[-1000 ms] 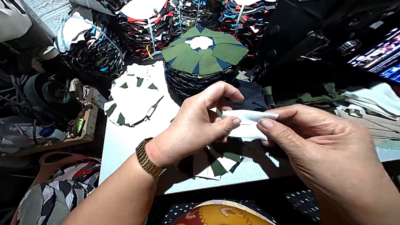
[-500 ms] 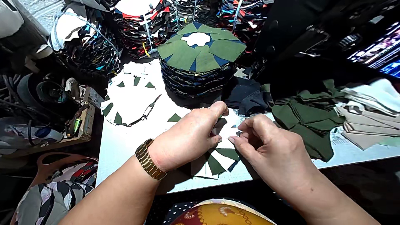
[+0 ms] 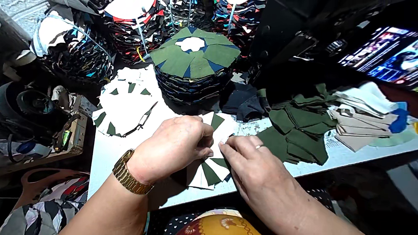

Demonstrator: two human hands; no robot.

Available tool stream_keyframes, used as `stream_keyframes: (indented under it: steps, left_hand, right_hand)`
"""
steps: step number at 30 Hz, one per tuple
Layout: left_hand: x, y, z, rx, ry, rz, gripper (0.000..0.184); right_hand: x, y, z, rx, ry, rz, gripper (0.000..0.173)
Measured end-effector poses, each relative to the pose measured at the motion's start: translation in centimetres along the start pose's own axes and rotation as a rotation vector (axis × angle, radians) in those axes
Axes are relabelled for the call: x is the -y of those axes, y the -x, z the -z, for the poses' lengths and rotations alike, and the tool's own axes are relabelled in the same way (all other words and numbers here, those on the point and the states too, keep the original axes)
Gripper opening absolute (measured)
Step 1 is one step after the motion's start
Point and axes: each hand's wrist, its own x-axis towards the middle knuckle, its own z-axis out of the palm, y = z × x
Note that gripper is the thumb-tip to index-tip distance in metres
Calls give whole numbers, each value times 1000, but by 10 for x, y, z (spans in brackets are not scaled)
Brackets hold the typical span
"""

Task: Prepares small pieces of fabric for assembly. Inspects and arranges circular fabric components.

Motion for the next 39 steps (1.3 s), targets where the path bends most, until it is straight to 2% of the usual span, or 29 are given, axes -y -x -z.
stream_keyframes:
  steps: [3,5,8,10,14,18,20,23,26,30,36,39]
  left_hand:
    - [4,0,0,0,33,-31,12]
    - [7,0,2,-9,95,-48,12]
    - [10,-3,1,-106,192,-72,13]
    - [12,-6,-2,-196,247,-96,14]
    - [9,-8,-5,-307,303,-129,14]
    - [13,-13,-12,-351,301,-197,15]
    - [12,-14,-14,-374,333,-211,14]
    - [9,-13,-14,-427,382,-201,15]
    - [11,-14,-17,-485,403,-201,17]
    - [14,-16,-21,-491,400,-204,17]
    - [17,-16,-24,-484,366,-217,17]
    - [18,-15,-24,-479,360,-216,17]
  right_hand:
    - [-13,6,16,48,-192,-16,35]
    - [-32,7,36,23,-311,-61,28]
    - [-58,14,60,-68,-214,-181,22]
    - [-66,19,66,-52,-141,-214,21]
    - [-61,28,51,44,-42,-166,23]
    - [-64,33,47,53,-12,-142,27]
    - [-72,31,57,-15,-95,-154,25]
    - [-92,20,79,-201,-36,-256,22]
    - [-119,10,90,-203,73,-325,28]
    - [-138,-1,78,-119,100,-319,30]
    - [-143,-11,67,-91,91,-386,35]
    - [-142,-14,68,-91,107,-376,22]
